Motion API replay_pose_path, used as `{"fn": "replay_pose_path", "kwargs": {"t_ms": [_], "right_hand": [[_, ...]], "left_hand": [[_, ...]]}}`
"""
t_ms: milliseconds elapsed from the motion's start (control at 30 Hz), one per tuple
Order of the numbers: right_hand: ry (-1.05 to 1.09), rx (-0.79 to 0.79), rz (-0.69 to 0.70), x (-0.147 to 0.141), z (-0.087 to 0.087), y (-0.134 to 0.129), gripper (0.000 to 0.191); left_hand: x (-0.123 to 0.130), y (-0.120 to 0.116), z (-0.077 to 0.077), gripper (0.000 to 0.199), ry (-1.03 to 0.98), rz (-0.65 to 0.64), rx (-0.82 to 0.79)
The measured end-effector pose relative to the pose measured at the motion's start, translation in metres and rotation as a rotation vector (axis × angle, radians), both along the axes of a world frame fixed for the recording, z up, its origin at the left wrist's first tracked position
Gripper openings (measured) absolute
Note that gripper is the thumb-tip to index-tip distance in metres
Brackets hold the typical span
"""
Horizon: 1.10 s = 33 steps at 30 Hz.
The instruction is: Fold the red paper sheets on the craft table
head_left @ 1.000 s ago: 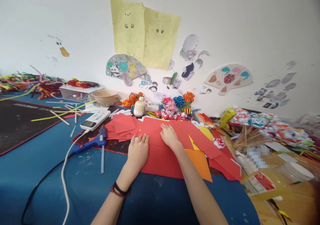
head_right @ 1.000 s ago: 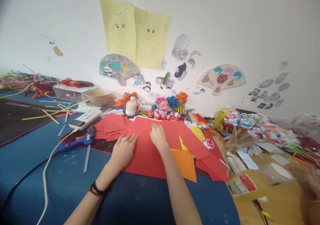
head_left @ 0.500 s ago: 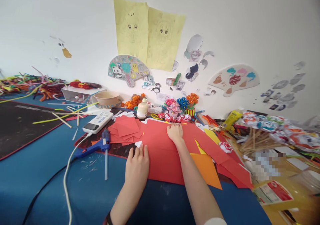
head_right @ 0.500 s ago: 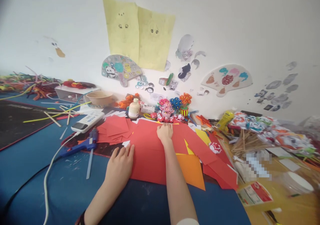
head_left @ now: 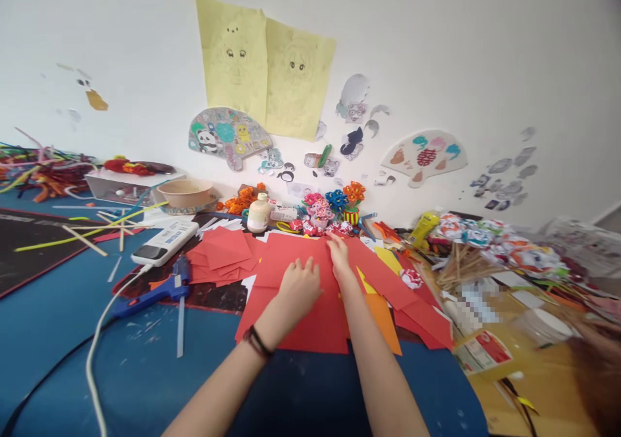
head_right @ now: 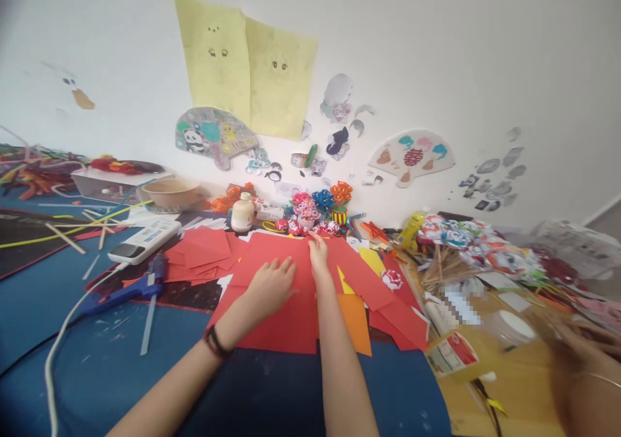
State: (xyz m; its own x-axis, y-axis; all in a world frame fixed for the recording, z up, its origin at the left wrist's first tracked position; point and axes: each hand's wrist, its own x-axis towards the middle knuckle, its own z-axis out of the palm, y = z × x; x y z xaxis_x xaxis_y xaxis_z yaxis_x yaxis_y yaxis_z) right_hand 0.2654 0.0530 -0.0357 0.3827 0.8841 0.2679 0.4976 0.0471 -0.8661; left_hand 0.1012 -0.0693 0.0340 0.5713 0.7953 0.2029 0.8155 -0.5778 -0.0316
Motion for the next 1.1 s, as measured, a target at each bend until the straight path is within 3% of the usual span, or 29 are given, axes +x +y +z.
{"fn": "replay_pose_path", "kwargs": {"t_ms": [67,100,233,400,467,667,800,967,1100], "right_hand": [[0.14,0.064,0.015,0.014,-0.002,-0.009,0.056],[0.209,0.091,0.017,0.021,-0.003,-0.014,0.056],[0.453,0.16,0.038,0.045,-0.003,-0.026,0.046],[0.615,0.146,-0.042,0.062,-0.002,-0.027,0.031],[0.624,0.096,-0.068,0.065,-0.002,-0.029,0.025],[0.531,0.001,-0.049,0.058,-0.001,-0.037,0.022],[0.472,-0.017,-0.009,0.052,0.0,-0.039,0.024],[0.482,-0.002,0.001,0.054,0.002,-0.04,0.025],[0.534,0.019,-0.039,0.056,0.004,-0.041,0.022]], "left_hand": [[0.013,0.021,-0.013,0.065,0.054,-0.099,0.01],[0.015,0.029,-0.019,0.066,0.07,-0.151,-0.004],[0.008,0.046,-0.033,0.054,0.019,-0.291,0.055],[0.0,0.047,-0.035,0.042,-0.031,-0.343,0.045],[-0.002,0.05,-0.036,0.042,-0.095,-0.289,0.024],[-0.019,0.066,-0.037,0.03,-0.211,0.169,0.052],[-0.027,0.074,-0.037,0.038,-0.383,0.299,-0.237],[-0.031,0.078,-0.033,0.024,-0.439,0.328,-0.438],[-0.038,0.074,-0.024,0.018,-0.448,0.184,-0.585]]}}
